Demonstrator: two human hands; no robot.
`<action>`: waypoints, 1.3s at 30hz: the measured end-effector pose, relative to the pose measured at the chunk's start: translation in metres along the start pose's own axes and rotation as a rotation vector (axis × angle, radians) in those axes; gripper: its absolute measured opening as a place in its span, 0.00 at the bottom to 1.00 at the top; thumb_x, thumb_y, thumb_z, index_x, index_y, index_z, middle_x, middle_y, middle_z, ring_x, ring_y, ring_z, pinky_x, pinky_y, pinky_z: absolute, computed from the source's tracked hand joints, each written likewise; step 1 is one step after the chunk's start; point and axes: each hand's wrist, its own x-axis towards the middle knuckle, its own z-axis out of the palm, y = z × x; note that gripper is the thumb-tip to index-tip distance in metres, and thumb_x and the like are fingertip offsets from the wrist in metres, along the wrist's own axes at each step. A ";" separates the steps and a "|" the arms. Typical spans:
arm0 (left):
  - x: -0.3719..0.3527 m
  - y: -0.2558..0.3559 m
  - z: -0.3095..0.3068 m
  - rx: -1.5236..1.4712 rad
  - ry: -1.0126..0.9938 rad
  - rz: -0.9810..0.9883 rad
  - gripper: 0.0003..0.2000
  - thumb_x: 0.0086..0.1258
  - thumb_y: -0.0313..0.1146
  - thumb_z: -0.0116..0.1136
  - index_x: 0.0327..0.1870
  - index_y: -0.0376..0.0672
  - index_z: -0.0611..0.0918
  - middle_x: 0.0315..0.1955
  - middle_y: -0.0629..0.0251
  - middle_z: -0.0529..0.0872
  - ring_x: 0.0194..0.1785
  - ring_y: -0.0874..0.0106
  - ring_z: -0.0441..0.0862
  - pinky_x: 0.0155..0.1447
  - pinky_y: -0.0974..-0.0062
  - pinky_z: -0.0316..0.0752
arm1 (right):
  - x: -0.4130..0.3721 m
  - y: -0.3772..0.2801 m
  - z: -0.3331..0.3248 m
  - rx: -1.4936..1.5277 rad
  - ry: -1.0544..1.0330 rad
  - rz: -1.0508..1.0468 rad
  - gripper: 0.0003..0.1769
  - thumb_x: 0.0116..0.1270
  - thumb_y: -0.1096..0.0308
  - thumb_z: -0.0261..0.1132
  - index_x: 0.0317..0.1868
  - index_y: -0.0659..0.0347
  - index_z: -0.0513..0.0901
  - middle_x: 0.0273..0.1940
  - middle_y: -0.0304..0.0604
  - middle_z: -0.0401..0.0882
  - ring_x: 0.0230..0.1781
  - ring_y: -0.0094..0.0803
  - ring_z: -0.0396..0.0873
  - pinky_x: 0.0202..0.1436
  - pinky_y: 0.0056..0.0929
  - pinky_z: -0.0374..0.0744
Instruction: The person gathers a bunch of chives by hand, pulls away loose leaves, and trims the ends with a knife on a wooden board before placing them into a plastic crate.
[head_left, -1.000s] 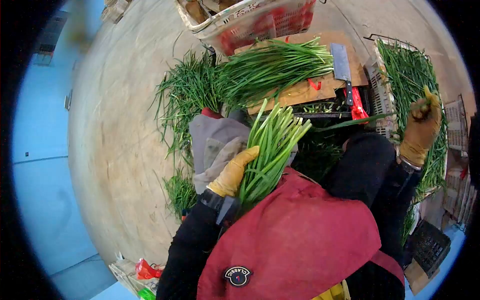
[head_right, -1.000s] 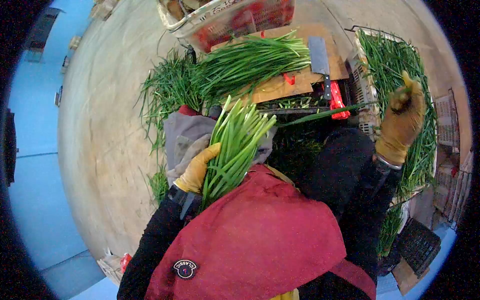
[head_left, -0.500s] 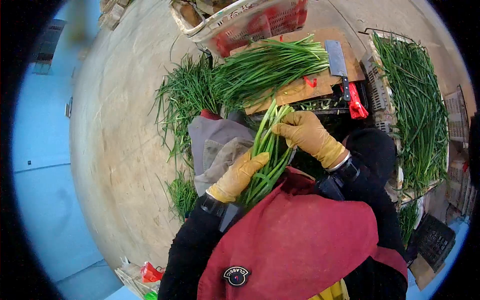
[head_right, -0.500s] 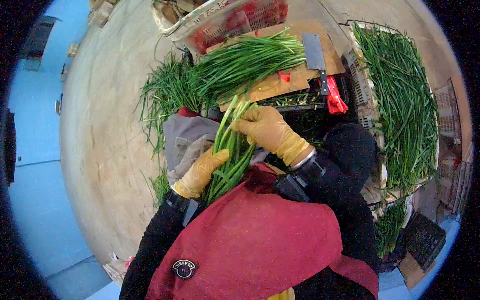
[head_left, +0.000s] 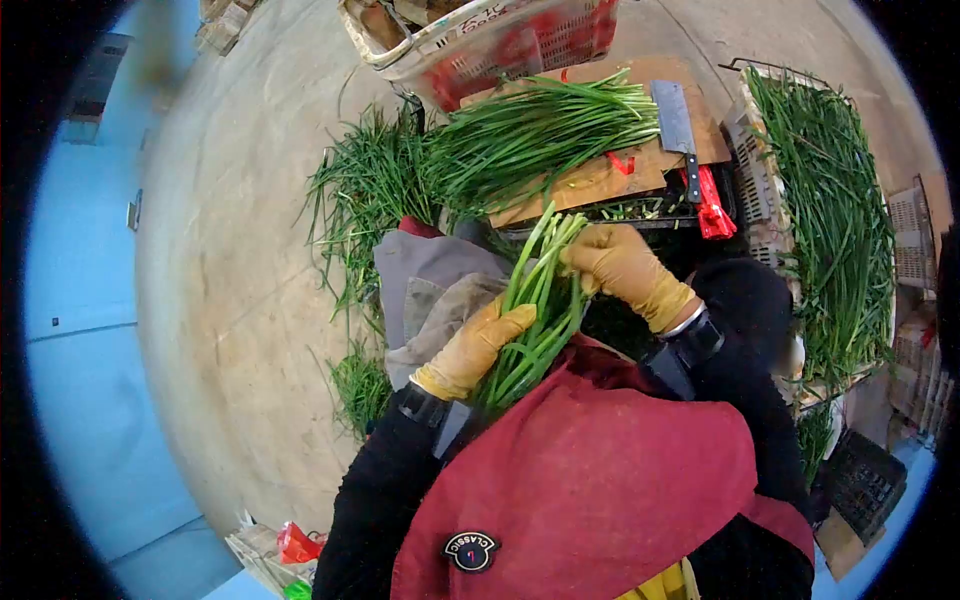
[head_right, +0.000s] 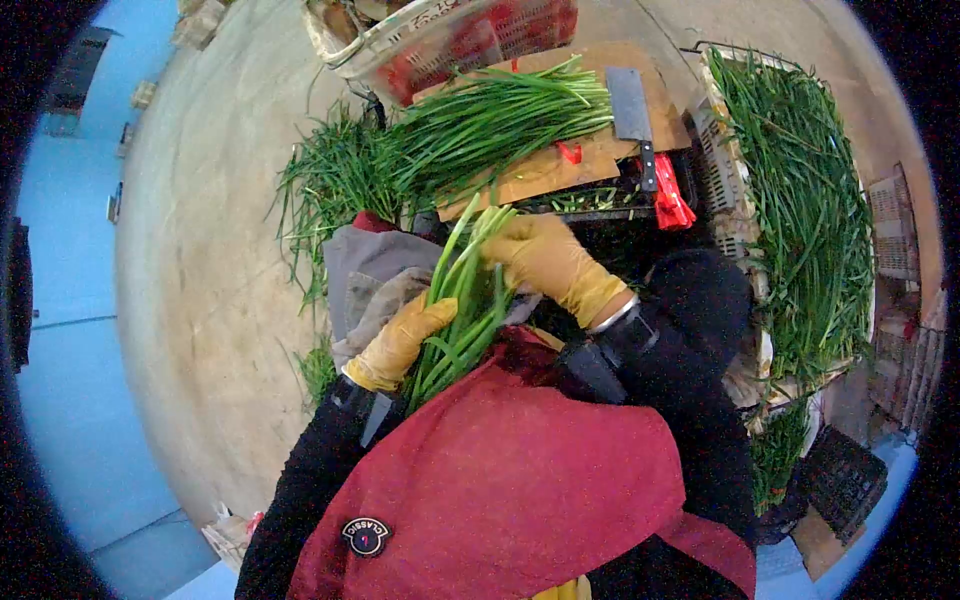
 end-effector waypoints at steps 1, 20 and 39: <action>0.000 -0.001 -0.002 0.001 -0.005 -0.007 0.23 0.75 0.42 0.52 0.65 0.39 0.71 0.50 0.68 0.81 0.48 0.77 0.79 0.52 0.78 0.75 | 0.004 0.007 -0.004 -0.028 0.094 -0.116 0.11 0.66 0.64 0.65 0.31 0.62 0.84 0.22 0.35 0.80 0.17 0.18 0.71 0.21 0.18 0.68; -0.012 0.027 0.000 -0.194 0.014 -0.005 0.23 0.71 0.36 0.57 0.65 0.37 0.72 0.52 0.66 0.82 0.49 0.76 0.80 0.54 0.77 0.75 | -0.011 0.067 -0.029 0.029 -0.369 -0.209 0.43 0.66 0.52 0.66 0.73 0.67 0.59 0.63 0.46 0.73 0.60 0.31 0.72 0.65 0.30 0.69; 0.000 0.025 -0.013 0.236 0.079 0.255 0.47 0.62 0.39 0.69 0.76 0.33 0.50 0.68 0.53 0.66 0.70 0.70 0.63 0.71 0.72 0.60 | 0.015 0.047 0.014 0.566 -0.395 -0.159 0.26 0.54 0.78 0.65 0.57 0.65 0.78 0.52 0.43 0.82 0.52 0.34 0.79 0.62 0.32 0.74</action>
